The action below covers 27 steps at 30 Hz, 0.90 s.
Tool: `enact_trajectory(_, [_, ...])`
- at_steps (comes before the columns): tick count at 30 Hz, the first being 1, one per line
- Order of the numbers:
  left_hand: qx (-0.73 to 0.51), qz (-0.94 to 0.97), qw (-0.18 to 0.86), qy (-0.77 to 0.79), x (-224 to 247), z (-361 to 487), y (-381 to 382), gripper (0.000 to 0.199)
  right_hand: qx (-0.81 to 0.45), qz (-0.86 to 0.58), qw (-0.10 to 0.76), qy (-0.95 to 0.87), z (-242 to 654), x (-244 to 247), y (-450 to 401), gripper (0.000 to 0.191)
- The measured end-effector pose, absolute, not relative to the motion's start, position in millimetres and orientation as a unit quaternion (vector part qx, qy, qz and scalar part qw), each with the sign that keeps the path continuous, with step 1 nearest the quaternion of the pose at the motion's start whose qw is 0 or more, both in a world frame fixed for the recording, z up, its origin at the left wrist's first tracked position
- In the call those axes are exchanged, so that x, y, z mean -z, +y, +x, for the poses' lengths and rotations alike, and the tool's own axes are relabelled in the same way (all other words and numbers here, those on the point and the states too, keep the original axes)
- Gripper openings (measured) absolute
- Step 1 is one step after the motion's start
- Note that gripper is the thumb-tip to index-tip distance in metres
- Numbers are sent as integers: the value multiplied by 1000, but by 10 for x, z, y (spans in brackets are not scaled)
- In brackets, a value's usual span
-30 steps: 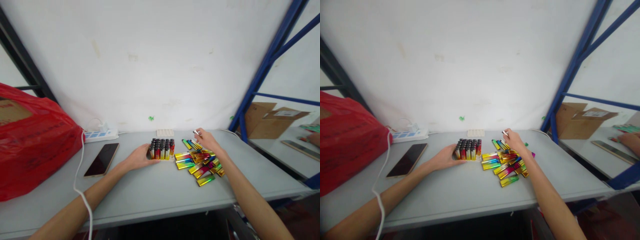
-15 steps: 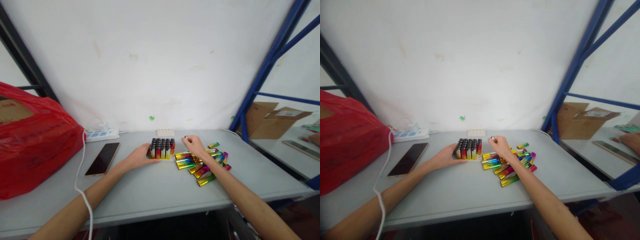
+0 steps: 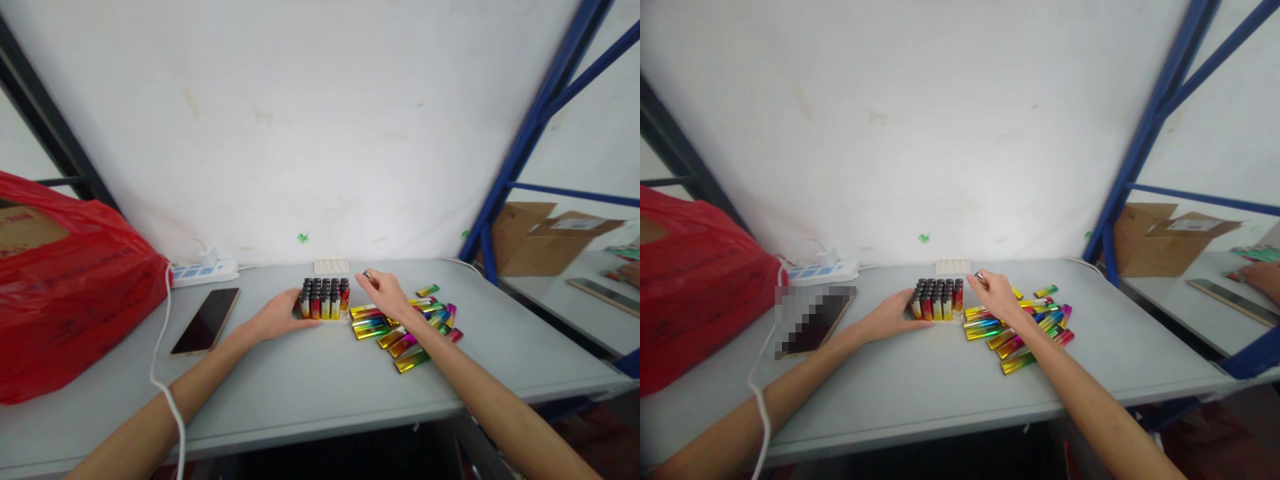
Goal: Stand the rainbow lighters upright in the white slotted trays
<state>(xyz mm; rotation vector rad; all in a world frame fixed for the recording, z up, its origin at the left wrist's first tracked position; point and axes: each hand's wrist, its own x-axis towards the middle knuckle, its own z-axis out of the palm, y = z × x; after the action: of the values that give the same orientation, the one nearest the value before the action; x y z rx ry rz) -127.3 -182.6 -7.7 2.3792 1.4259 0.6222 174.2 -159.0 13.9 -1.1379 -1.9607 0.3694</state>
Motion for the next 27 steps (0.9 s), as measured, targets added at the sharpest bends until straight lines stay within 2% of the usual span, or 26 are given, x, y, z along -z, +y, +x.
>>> enact_trajectory(6, [-222,824,144,501,80,-1272,-1828,70,-142,-456,442,-759,1767,-125,-1554,41])
enact_trajectory(11, [-223,827,147,494,56,-1260,-1840,65,-128,-451,461,-754,1771,-176,-1604,47])
enact_trajectory(16, [-219,826,150,497,63,-1261,-1838,66,-185,-403,405,-800,1778,-239,-1656,45])
enact_trajectory(21, [-224,829,146,492,71,-1268,-1835,67,-132,-381,366,-839,1790,-214,-1633,56])
enact_trajectory(27, [-234,826,150,489,78,-1272,-1826,66,-142,-379,307,-862,1764,-166,-1644,59])
